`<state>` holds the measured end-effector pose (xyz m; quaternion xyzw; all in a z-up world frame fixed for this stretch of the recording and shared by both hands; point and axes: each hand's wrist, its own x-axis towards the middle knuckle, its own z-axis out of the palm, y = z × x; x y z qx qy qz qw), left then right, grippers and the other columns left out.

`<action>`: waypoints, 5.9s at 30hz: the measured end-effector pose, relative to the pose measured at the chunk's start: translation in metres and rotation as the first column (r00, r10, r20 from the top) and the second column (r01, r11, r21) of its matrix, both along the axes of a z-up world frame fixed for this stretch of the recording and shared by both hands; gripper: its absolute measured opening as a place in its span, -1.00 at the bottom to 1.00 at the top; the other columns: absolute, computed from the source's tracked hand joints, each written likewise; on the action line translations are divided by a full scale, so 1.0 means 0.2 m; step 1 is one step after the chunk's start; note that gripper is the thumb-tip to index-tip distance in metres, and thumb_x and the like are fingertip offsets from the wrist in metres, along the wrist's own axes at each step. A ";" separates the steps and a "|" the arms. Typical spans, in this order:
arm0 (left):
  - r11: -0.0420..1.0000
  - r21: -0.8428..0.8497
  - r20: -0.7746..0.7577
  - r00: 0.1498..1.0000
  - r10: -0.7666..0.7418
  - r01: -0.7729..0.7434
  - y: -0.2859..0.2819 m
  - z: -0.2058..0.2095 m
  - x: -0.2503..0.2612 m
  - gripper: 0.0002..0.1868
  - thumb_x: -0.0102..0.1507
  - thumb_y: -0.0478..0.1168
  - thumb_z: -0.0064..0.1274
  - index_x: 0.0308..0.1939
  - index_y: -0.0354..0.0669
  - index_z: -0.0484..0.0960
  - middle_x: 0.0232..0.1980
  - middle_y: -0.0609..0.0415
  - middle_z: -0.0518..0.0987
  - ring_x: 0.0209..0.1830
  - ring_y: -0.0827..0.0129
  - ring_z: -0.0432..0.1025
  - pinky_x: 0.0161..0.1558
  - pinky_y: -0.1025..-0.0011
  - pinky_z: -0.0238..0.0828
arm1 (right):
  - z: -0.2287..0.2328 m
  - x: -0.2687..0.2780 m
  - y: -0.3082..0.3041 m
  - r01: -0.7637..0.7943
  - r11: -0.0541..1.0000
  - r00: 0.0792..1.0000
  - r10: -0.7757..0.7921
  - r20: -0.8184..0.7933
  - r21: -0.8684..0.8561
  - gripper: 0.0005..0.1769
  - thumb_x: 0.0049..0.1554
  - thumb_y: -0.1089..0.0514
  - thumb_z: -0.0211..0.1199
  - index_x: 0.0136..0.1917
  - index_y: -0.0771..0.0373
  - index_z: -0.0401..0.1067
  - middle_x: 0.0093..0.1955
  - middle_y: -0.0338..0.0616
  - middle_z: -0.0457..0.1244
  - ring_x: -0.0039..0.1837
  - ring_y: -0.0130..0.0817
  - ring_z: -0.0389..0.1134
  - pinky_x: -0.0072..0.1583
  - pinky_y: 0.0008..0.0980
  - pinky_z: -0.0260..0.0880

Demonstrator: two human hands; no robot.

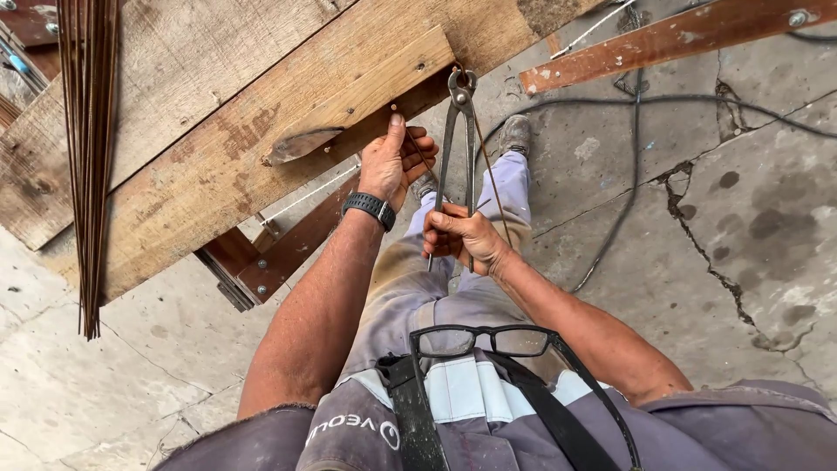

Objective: The person uses a manual metal bender to bend thin metal rods into rectangular shapes. They repeatedly insert the rods into the bender, apply pressure with the handle, and remove the formed pieces.

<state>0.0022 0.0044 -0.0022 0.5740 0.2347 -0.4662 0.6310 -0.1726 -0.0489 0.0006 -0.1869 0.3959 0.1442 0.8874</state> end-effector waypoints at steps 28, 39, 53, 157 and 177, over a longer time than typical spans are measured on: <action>0.963 0.180 -0.020 0.980 -0.200 0.201 -0.04 0.22 0.03 -0.21 0.29 0.40 -0.40 -0.39 -0.32 0.51 -0.50 -0.28 0.63 -0.53 0.00 0.62 -0.44 0.09 0.66 | -0.05 -0.26 -0.44 -0.136 0.520 0.990 0.108 -0.093 -0.843 -0.82 0.27 0.16 0.25 -0.13 0.26 0.35 -0.43 -0.08 0.24 -0.46 -0.47 0.30 -0.44 -0.49 0.39; 0.970 0.183 -0.004 0.986 -0.165 0.163 -0.04 0.27 0.02 -0.25 0.34 0.31 -0.39 -0.36 -0.36 0.53 -0.43 -0.33 0.64 -0.50 -0.03 0.62 -0.42 0.08 0.65 | 0.12 -0.22 -0.42 -0.117 0.611 0.993 0.066 -0.097 -0.783 -0.86 0.24 0.17 0.25 -0.12 0.26 0.36 -0.40 -0.02 0.28 -0.43 -0.44 0.31 -0.43 -0.48 0.41; 0.972 -0.214 -0.052 0.995 0.089 -0.098 0.00 0.38 -0.07 -0.69 0.30 0.04 0.08 -0.29 -0.12 0.54 -0.35 -0.11 0.70 -0.43 0.26 0.64 -0.40 0.37 0.67 | 0.89 0.01 -0.71 -0.288 0.564 0.958 0.176 -0.228 -0.774 -0.80 0.19 0.24 0.27 0.02 0.34 0.31 -0.28 0.11 0.32 -0.39 -0.40 0.34 -0.43 -0.41 0.44; 0.984 0.041 -0.113 0.977 0.178 -0.175 0.43 0.01 0.10 -0.42 0.33 0.32 -0.23 -0.28 -0.13 0.53 -0.45 0.14 0.42 -0.46 0.43 0.47 -0.12 0.28 0.73 | 0.19 0.03 -0.14 -0.201 0.965 0.978 0.188 -0.091 -0.168 -0.71 -0.01 0.19 0.44 -0.05 0.18 0.41 -0.30 -0.09 0.33 -0.20 -0.21 0.47 -0.08 -0.22 0.57; 0.989 0.019 -0.117 0.982 0.149 -0.148 0.48 -0.07 0.10 -0.38 0.31 0.32 -0.16 -0.25 -0.19 0.60 -0.41 0.07 0.50 -0.36 0.24 0.58 -0.11 0.20 0.72 | 0.17 0.08 0.02 -0.037 0.977 0.999 0.030 -0.033 -0.212 -0.74 0.04 0.20 0.40 0.00 0.15 0.44 -0.23 -0.03 0.37 -0.15 -0.19 0.50 -0.03 -0.17 0.57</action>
